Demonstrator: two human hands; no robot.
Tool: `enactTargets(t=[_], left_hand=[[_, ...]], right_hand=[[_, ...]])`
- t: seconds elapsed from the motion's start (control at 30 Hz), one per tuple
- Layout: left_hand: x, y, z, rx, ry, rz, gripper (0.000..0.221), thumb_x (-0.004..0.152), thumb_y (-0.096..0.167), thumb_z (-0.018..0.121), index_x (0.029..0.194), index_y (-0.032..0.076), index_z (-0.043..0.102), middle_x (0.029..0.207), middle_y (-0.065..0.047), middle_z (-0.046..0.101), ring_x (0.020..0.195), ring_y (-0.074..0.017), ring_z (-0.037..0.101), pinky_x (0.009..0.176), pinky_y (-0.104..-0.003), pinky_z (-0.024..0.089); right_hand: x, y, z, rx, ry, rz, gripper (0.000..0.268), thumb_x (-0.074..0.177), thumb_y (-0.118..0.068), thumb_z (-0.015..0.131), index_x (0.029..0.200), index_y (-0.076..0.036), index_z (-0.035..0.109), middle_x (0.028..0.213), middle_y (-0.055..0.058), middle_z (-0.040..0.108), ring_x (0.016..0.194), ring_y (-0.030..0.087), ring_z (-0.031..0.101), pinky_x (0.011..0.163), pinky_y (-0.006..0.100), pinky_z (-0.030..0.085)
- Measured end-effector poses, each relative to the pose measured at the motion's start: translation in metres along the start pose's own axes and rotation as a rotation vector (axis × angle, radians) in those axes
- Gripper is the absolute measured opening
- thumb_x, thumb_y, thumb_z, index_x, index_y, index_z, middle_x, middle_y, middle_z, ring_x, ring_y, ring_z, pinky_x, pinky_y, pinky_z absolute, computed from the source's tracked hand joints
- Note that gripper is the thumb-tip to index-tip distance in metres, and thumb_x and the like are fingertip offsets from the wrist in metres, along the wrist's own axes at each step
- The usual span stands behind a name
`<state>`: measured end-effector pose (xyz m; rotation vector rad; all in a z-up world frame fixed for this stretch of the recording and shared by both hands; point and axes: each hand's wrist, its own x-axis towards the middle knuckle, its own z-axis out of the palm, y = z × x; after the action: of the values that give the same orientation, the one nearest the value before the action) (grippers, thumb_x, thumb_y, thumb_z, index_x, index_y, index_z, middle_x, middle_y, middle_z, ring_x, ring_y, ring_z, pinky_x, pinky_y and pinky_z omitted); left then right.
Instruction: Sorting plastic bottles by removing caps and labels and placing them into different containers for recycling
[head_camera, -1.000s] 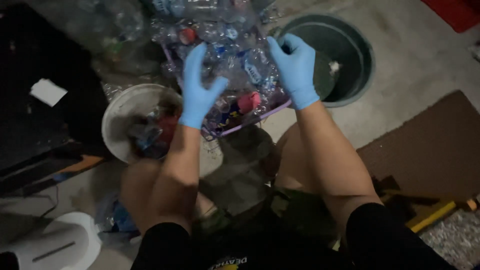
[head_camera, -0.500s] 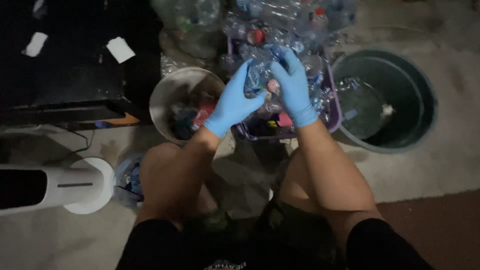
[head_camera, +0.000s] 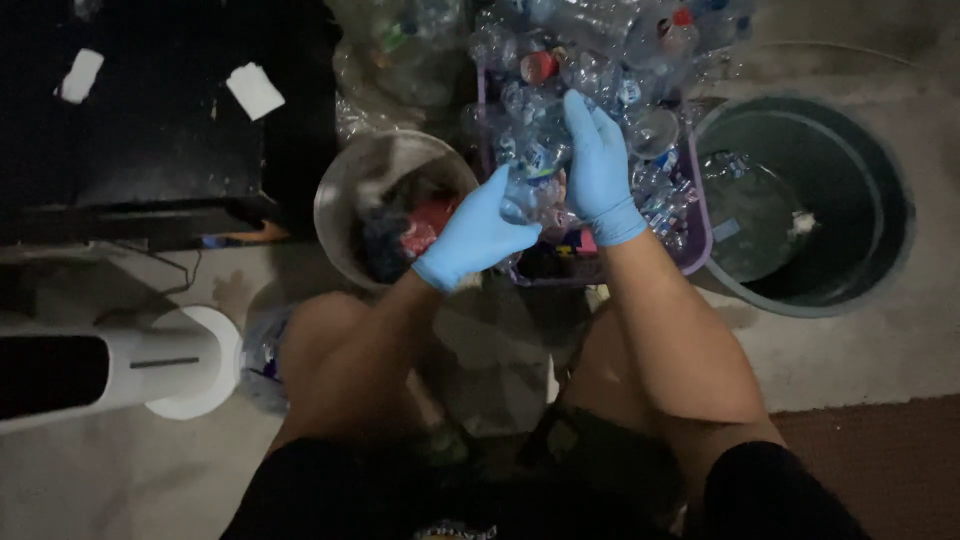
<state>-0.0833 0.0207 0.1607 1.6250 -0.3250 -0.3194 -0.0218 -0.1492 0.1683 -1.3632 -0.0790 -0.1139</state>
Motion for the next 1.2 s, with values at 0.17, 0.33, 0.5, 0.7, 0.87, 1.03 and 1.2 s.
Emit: enactTargets(t=[0.17,0.33,0.5,0.7,0.87,1.03,1.2], left_hand=[[0.001,-0.002,-0.012,0.133,0.029,0.036,0.034,0.075,0.011,0.074,0.106,0.007,0.059,0.090,0.000,0.069,0.075,-0.0124,0.062,0.071,-0.025,0.051],[-0.002,0.021,-0.022,0.292,-0.029,0.006,0.060,0.074,0.017,0.076,0.129,0.003,0.058,0.105,-0.009,0.076,0.086,-0.0182,0.070,0.078,-0.030,0.056],[0.008,-0.007,-0.013,0.422,0.067,0.133,0.058,0.072,0.022,0.086,0.123,0.005,0.063,0.094,-0.004,0.076,0.077,-0.0189,0.071,0.073,-0.031,0.058],[0.005,0.000,0.005,0.275,0.146,-0.088,0.067,0.075,0.029,0.084,0.127,-0.001,0.052,0.114,-0.012,0.072,0.101,-0.0233,0.074,0.087,-0.034,0.060],[-0.002,0.012,0.009,0.202,0.275,-0.142,0.082,0.069,0.039,0.095,0.130,0.001,0.055,0.123,-0.023,0.071,0.117,-0.0396,0.069,0.098,-0.049,0.059],[0.004,-0.004,0.007,0.276,0.280,0.046,0.063,0.069,0.026,0.092,0.120,0.003,0.063,0.092,-0.005,0.075,0.078,-0.0147,0.072,0.071,-0.027,0.059],[0.005,-0.018,0.012,0.058,0.173,0.016,0.071,0.072,0.020,0.088,0.131,0.003,0.052,0.112,-0.010,0.072,0.097,-0.0185,0.074,0.084,-0.031,0.062]], right_hand=[[0.005,0.001,-0.008,-0.007,-0.042,0.066,0.033,0.103,-0.029,0.056,0.111,0.000,0.070,0.090,-0.002,0.068,0.073,0.003,0.052,0.066,0.018,0.044],[0.009,0.002,-0.017,-0.069,-0.072,0.086,0.033,0.102,-0.028,0.058,0.112,0.001,0.070,0.097,-0.002,0.068,0.083,0.005,0.055,0.078,0.020,0.047],[0.005,-0.003,-0.010,0.122,-0.055,0.134,0.031,0.101,-0.028,0.059,0.107,0.000,0.072,0.102,0.005,0.074,0.089,0.010,0.063,0.085,0.021,0.050],[-0.014,0.013,0.015,-0.086,-0.138,0.073,0.052,0.090,-0.010,0.071,0.138,-0.001,0.053,0.115,0.010,0.070,0.097,0.014,0.067,0.091,0.026,0.058],[-0.006,0.027,0.014,-0.257,-0.071,-0.181,0.048,0.082,-0.017,0.093,0.119,-0.007,0.064,0.110,0.010,0.072,0.107,0.018,0.066,0.096,0.040,0.054],[-0.008,-0.006,0.006,-0.234,-0.185,-0.128,0.040,0.086,-0.001,0.075,0.124,-0.001,0.061,0.104,0.006,0.072,0.090,0.011,0.068,0.088,0.024,0.058],[-0.001,0.004,-0.003,-0.147,-0.224,-0.113,0.038,0.092,-0.003,0.067,0.129,-0.001,0.058,0.112,0.006,0.068,0.095,0.010,0.063,0.091,0.024,0.054]])
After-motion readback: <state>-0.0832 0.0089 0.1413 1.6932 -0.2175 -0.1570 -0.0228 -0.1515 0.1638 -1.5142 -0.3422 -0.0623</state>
